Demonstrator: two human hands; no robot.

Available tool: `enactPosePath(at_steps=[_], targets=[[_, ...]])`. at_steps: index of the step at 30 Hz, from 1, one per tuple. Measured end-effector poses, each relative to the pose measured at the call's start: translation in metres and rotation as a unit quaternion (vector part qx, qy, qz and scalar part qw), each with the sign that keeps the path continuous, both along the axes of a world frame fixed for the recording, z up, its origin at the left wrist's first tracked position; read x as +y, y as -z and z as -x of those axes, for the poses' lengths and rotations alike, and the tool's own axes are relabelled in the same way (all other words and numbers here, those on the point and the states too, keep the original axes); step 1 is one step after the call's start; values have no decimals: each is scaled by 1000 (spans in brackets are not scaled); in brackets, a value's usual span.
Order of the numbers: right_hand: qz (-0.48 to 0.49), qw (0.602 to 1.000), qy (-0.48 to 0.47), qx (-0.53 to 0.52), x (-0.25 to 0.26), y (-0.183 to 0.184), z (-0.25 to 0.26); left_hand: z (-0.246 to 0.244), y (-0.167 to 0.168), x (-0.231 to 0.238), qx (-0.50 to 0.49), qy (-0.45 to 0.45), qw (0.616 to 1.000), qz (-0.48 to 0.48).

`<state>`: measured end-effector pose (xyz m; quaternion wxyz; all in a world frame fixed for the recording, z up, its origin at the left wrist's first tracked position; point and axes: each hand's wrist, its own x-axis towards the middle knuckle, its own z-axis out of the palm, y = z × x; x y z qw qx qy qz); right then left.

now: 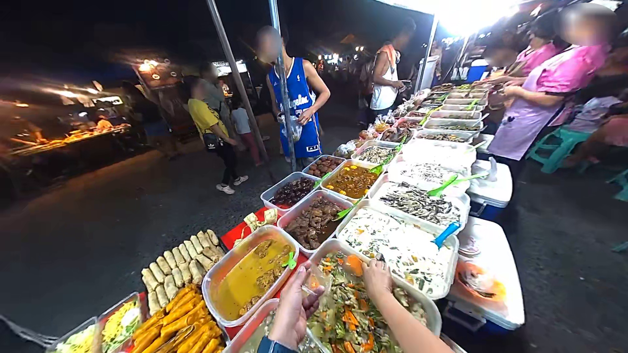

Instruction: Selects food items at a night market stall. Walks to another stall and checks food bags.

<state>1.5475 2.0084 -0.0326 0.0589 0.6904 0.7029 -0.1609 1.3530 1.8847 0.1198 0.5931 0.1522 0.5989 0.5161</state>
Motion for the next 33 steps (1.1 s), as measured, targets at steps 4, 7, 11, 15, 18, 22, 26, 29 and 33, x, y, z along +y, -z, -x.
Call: enactPosePath(at_steps=[4, 7, 11, 15, 18, 22, 26, 29, 33], targets=[[84, 985, 68, 135, -2, 22, 14, 10, 2, -7, -10, -7, 1000, 13], [71, 973, 127, 182, -7, 24, 3, 16, 4, -7, -4, -11, 1000, 13], [53, 956, 154, 245, -15, 15, -25, 11, 11, -3, 1, -12, 1000, 8], [25, 927, 130, 350, -30, -28, -44, -2, 23, 5, -3, -37, 999, -3], [6, 932, 88, 351, -47, -90, -47, -13, 33, 16, -20, -56, 998, -12], [-8, 954, 48, 295, -73, -172, -40, -29, 34, 30, -51, -78, 996, -13], [-82, 988, -25, 127, -109, -193, -13, -54, 30, 20, -67, -60, 996, -27], [-322, 942, -84, 52, -119, -175, -8, -68, 16, 22, -76, -46, 995, -45], [-326, 938, 21, 112, -138, -173, -50, -71, 12, 17, -112, -51, 992, -20]])
